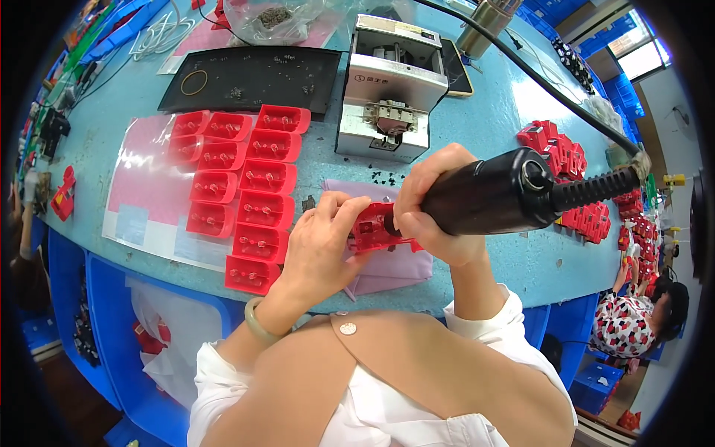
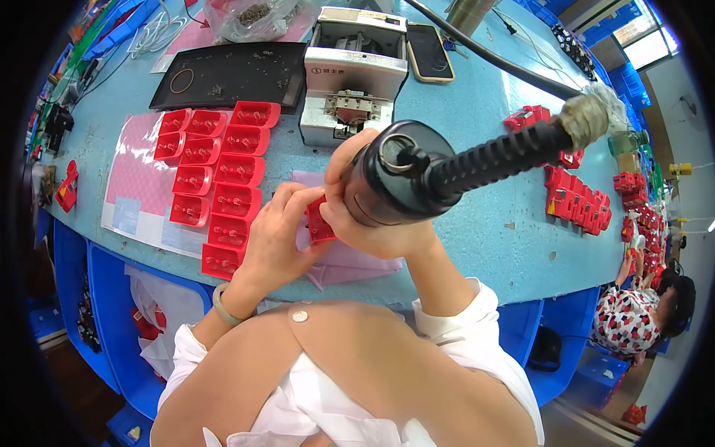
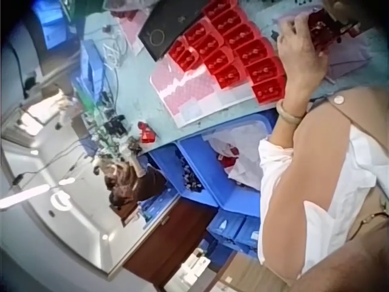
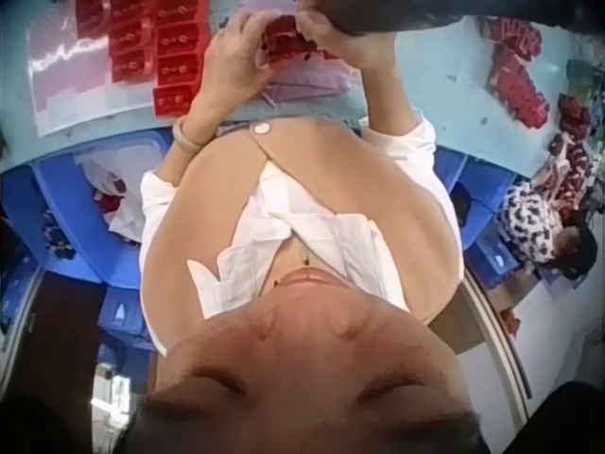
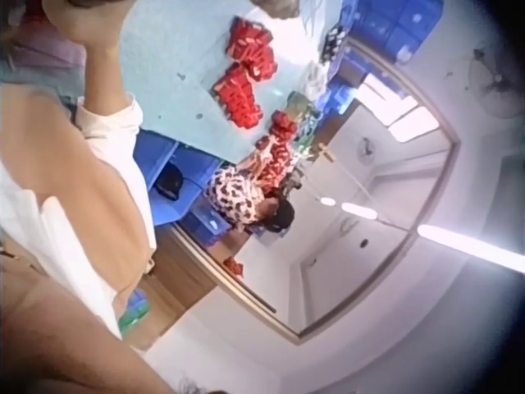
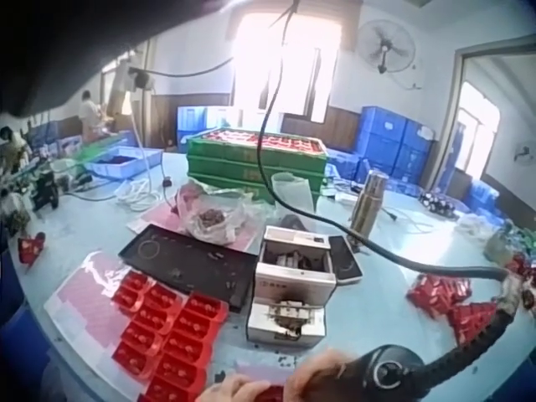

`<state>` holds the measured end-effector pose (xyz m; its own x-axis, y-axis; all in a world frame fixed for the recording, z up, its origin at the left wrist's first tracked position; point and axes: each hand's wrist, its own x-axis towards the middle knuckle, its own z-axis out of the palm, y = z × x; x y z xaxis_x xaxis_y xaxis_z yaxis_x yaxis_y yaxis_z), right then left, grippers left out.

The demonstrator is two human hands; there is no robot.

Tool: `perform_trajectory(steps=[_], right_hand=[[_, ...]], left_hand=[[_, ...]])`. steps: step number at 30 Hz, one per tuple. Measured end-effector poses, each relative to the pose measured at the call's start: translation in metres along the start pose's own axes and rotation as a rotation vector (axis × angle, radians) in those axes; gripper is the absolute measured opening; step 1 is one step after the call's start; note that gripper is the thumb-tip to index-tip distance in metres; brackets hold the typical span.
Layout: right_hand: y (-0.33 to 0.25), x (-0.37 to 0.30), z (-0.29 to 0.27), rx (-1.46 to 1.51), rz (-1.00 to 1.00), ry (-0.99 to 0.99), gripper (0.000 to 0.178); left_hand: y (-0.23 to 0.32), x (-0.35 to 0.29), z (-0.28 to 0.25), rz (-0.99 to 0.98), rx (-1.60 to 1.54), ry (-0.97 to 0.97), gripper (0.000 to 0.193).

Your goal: Assembling red plastic toy components using an electric screwdriver at a factory workbench.

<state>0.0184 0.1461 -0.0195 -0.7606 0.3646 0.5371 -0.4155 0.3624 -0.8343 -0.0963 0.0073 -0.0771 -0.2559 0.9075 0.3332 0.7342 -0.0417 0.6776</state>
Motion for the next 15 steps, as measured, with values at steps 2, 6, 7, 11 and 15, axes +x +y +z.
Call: perform_trajectory(steps=[2,6,7,11,15], right_hand=[[-0.007,0.003,-0.007,0.049,-0.008,0.036,0.031],[-0.04,0.031,-0.015,0.279,-0.071,0.242,0.028],[-0.043,0.042,-0.017,0.412,-0.123,0.38,0.026],[0.004,0.068,-0.021,-0.048,-0.203,0.489,0.032],[0.011,0.079,-0.027,-0.107,-0.046,0.405,0.03]], left_hand=[[0.001,-0.002,-0.001,-0.007,0.009,-0.008,0.065],[0.006,-0.005,-0.005,-0.028,0.013,-0.025,0.066],[0.007,-0.003,-0.004,-0.031,0.002,-0.028,0.066],[0.011,0.001,-0.007,-0.033,0.011,-0.046,0.066],[0.013,0.004,-0.008,-0.028,0.0,-0.037,0.064]])
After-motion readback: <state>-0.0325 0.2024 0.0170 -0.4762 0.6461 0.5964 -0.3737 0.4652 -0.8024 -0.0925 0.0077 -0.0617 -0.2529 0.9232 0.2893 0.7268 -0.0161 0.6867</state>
